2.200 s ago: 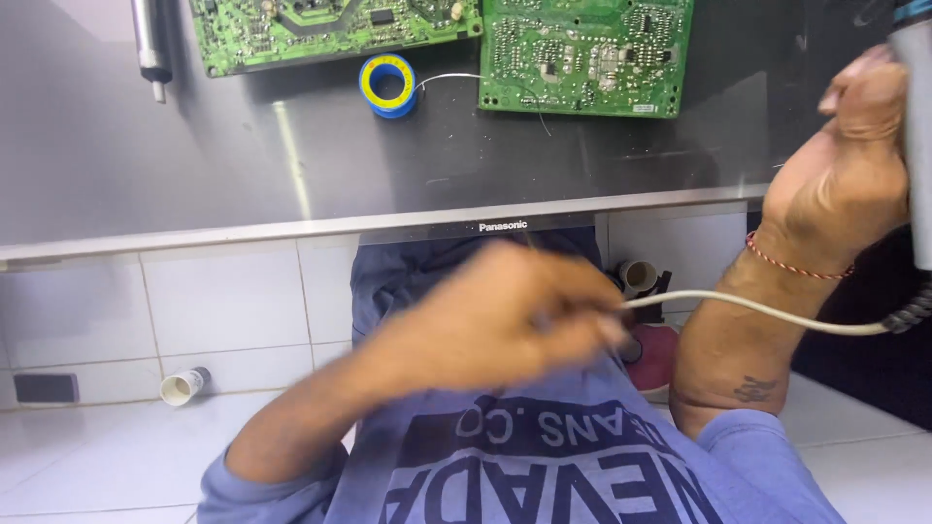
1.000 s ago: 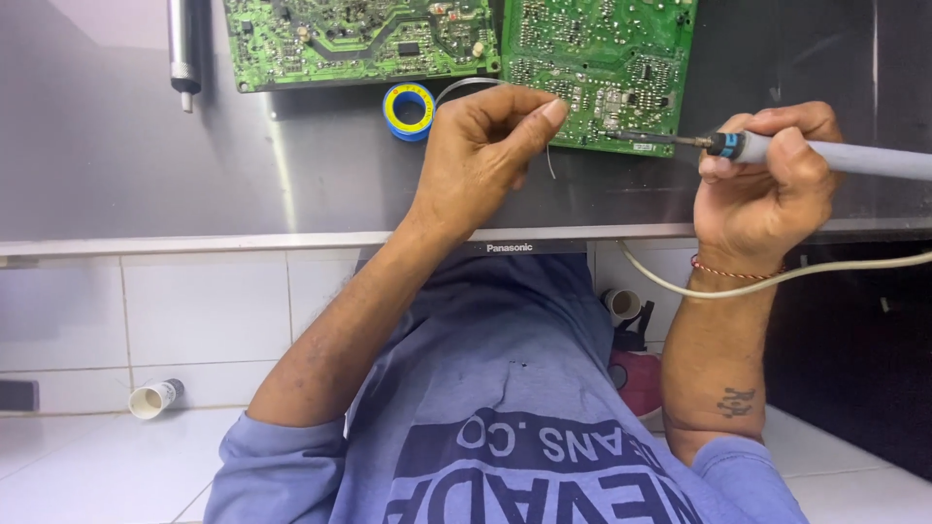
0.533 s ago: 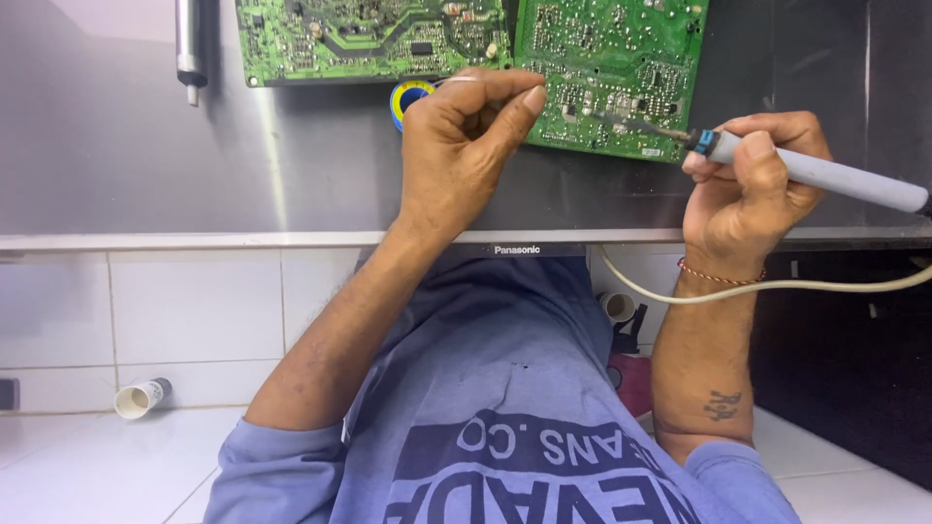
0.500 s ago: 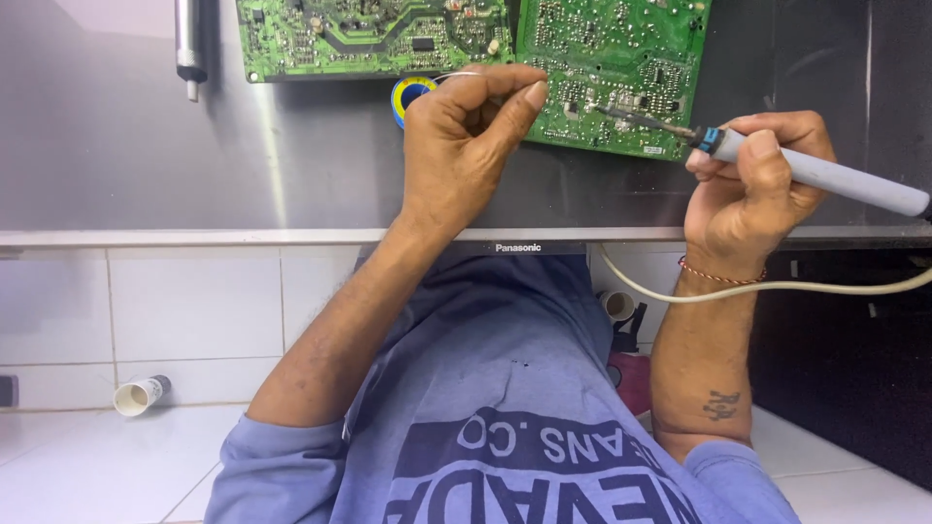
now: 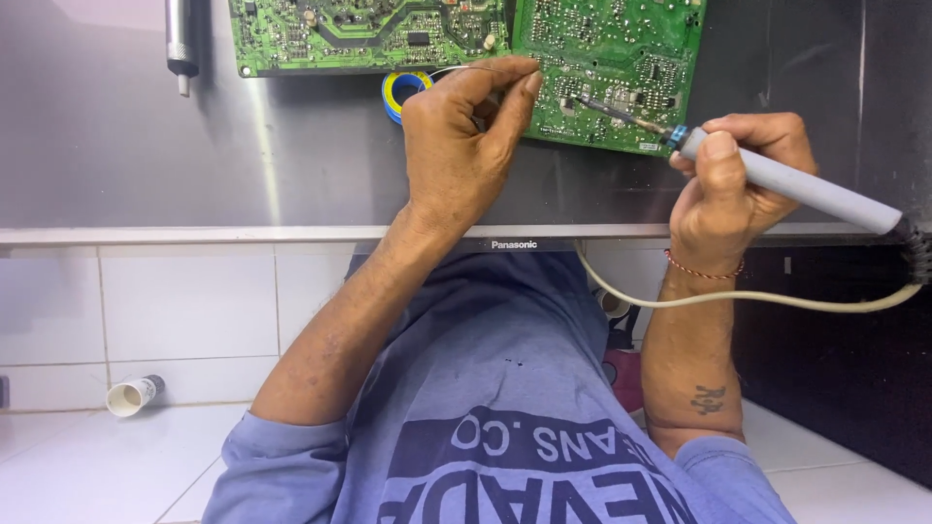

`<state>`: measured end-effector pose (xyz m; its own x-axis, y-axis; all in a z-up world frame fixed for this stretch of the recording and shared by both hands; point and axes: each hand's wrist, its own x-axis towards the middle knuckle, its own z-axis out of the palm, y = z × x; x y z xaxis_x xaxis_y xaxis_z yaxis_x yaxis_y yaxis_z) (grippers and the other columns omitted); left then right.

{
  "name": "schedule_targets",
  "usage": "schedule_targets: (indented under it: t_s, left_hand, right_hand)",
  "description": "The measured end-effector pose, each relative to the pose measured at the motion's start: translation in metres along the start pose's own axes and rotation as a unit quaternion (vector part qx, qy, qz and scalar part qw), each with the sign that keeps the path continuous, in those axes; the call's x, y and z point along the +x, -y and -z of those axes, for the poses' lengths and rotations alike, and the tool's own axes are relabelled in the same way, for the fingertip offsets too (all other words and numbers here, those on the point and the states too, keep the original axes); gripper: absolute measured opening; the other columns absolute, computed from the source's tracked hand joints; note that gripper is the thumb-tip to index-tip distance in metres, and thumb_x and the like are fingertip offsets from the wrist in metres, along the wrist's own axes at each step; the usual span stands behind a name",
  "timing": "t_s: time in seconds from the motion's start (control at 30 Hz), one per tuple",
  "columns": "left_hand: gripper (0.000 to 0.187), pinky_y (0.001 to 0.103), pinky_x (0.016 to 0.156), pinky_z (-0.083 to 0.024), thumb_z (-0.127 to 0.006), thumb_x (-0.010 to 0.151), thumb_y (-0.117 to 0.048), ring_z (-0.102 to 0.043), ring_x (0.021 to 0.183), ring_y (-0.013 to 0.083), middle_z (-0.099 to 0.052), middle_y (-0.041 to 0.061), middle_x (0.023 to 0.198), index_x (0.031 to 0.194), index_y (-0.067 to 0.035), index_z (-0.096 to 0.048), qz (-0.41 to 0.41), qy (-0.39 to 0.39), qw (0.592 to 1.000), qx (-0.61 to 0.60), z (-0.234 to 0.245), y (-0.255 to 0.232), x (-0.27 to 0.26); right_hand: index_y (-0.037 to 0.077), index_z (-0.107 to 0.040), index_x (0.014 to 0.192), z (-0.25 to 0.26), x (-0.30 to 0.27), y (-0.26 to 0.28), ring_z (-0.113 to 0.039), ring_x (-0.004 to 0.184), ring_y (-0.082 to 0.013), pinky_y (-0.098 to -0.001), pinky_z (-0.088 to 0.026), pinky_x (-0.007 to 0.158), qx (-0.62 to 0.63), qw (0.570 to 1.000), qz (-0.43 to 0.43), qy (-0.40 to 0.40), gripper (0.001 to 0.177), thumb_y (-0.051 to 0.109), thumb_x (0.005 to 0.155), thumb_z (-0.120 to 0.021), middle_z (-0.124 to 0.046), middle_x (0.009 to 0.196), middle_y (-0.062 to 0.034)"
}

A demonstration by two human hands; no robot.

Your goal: Soldering electronic components onto a printed circuit board using a soldering iron and solder wire.

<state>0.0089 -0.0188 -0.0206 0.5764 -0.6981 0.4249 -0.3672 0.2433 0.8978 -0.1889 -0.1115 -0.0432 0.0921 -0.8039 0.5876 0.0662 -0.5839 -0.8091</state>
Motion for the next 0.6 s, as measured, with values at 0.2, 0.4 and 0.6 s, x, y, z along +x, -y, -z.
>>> schedule_targets:
  t_s: [0.2,0.4,0.6]
  left_hand:
    - [0.009,0.02,0.056,-0.049,-0.067,0.091,-0.011,-0.06,0.065,0.0072,-0.075,0.006,0.095,0.091,-0.004,-0.073,-0.03,0.002,0.999,0.024,-0.002,0.006,-0.001]
    - [0.01,0.02,0.055,-0.05,-0.066,0.091,-0.012,-0.063,0.066,0.0079,-0.075,0.005,0.095,0.092,-0.005,-0.073,-0.032,0.002,0.999,0.034,-0.002,0.007,0.0]
    - [0.011,0.02,0.053,-0.047,-0.066,0.091,-0.014,-0.053,0.057,0.0062,-0.075,0.003,0.093,0.094,-0.006,-0.073,-0.026,0.006,0.999,0.042,-0.001,0.007,0.001]
  right_hand:
    - [-0.002,-0.055,0.087,-0.003,0.001,0.001,-0.051,0.054,-0.0219,-0.029,-0.04,0.046,-0.025,0.998,0.054,0.017,0.025,0.02,0.09,-0.065,-0.054,0.074,-0.0128]
    - [0.002,-0.044,0.08,-0.016,0.007,0.001,-0.041,0.05,-0.0206,-0.0345,-0.035,0.056,-0.002,0.995,0.101,-0.024,0.022,0.015,0.09,-0.058,-0.038,0.055,-0.0085]
    - [0.004,-0.04,0.077,-0.026,0.019,0.004,-0.035,0.047,-0.0165,-0.0312,-0.026,0.048,0.049,0.996,0.052,-0.06,0.019,0.003,0.086,-0.057,-0.037,0.059,-0.008]
